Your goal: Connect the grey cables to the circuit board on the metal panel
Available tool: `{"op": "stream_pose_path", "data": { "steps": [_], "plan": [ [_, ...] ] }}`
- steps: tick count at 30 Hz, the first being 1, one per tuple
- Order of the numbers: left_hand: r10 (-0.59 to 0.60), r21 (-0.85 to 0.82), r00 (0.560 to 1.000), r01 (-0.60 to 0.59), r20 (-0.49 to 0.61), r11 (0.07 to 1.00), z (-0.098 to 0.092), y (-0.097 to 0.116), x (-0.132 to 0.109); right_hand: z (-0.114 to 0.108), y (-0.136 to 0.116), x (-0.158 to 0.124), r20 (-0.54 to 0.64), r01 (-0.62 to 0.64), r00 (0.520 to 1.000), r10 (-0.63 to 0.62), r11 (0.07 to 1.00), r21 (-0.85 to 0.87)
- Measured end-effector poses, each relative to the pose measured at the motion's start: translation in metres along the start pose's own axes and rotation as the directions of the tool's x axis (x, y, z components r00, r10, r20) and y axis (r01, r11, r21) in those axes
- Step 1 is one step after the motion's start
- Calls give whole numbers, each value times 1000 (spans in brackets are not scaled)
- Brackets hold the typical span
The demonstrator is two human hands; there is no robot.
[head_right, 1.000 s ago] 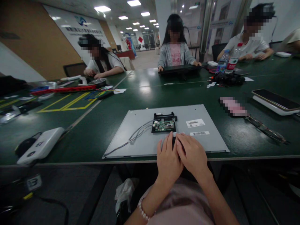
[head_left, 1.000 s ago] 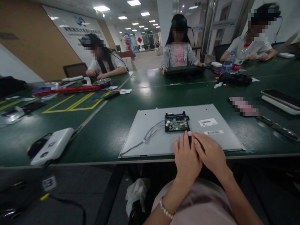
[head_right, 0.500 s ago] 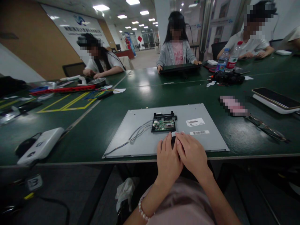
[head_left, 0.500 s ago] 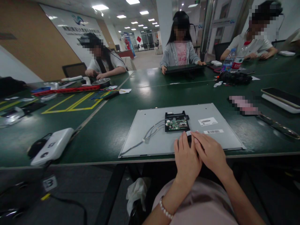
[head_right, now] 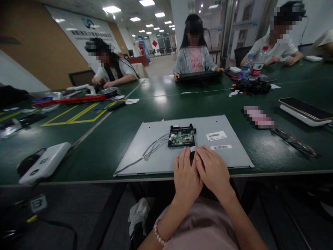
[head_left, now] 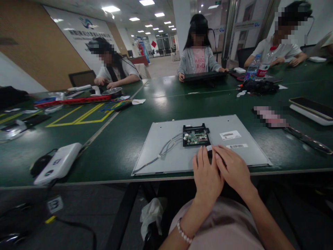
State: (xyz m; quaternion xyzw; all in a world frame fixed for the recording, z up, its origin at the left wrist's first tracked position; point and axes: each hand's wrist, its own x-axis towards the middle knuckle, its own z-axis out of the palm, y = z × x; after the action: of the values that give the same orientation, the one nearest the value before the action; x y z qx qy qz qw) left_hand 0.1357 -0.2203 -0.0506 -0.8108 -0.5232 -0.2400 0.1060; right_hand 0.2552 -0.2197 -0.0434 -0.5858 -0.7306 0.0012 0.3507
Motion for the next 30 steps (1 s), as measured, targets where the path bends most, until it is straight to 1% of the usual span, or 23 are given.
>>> {"op": "stream_pose_path", "data": {
  "steps": [4, 8, 10, 13, 16, 18, 20, 22, 24, 27, 30],
  "plan": [
    [2, 2, 1000, -2, -11, 1000, 0, 0, 0, 2, 1, 1, -30, 0, 1000, 0, 1000, -13],
    [6, 1, 1000, -6, -15, 1000, -2, -1, 0, 3, 3, 0, -51, 3, 999, -2, 999, 36],
    [5, 1, 1000, -5, -17, 1000, -3, -1, 1, 0, 4, 0, -73, -1, 997, 7, 996, 86],
    [-2, 2, 1000, 2, -19, 1000, -5, 0, 1, -13, 10, -1, -111, -22, 993, 37, 991, 129],
    [3, -12, 1000, -3, -18, 1000, -10, 2, 2, -32, 28, -1, -160, -79, 983, 93, 992, 94],
    [12, -33, 1000, -12, -18, 999, -15, 2, 2, -42, 47, -2, -196, -145, 969, 152, 988, 50],
    [6, -64, 1000, -7, -22, 998, -23, -3, 4, -49, 69, -4, -224, -219, 950, 216, 976, 13],
    [-36, -93, 998, 31, -51, 995, -31, -15, 7, -53, 87, -8, -251, -287, 928, 275, 958, -14],
    [-122, -104, 986, 111, -114, 988, -37, -38, 12, -52, 98, -13, -260, -340, 910, 323, 940, -21],
    [-277, -75, 939, 268, -205, 961, -42, -85, 16, -48, 103, -19, -240, -377, 902, 359, 925, -34],
    [-357, -37, 905, 358, -233, 933, -42, -131, 12, -41, 98, -23, -200, -370, 917, 345, 923, -104]
  ]
}}
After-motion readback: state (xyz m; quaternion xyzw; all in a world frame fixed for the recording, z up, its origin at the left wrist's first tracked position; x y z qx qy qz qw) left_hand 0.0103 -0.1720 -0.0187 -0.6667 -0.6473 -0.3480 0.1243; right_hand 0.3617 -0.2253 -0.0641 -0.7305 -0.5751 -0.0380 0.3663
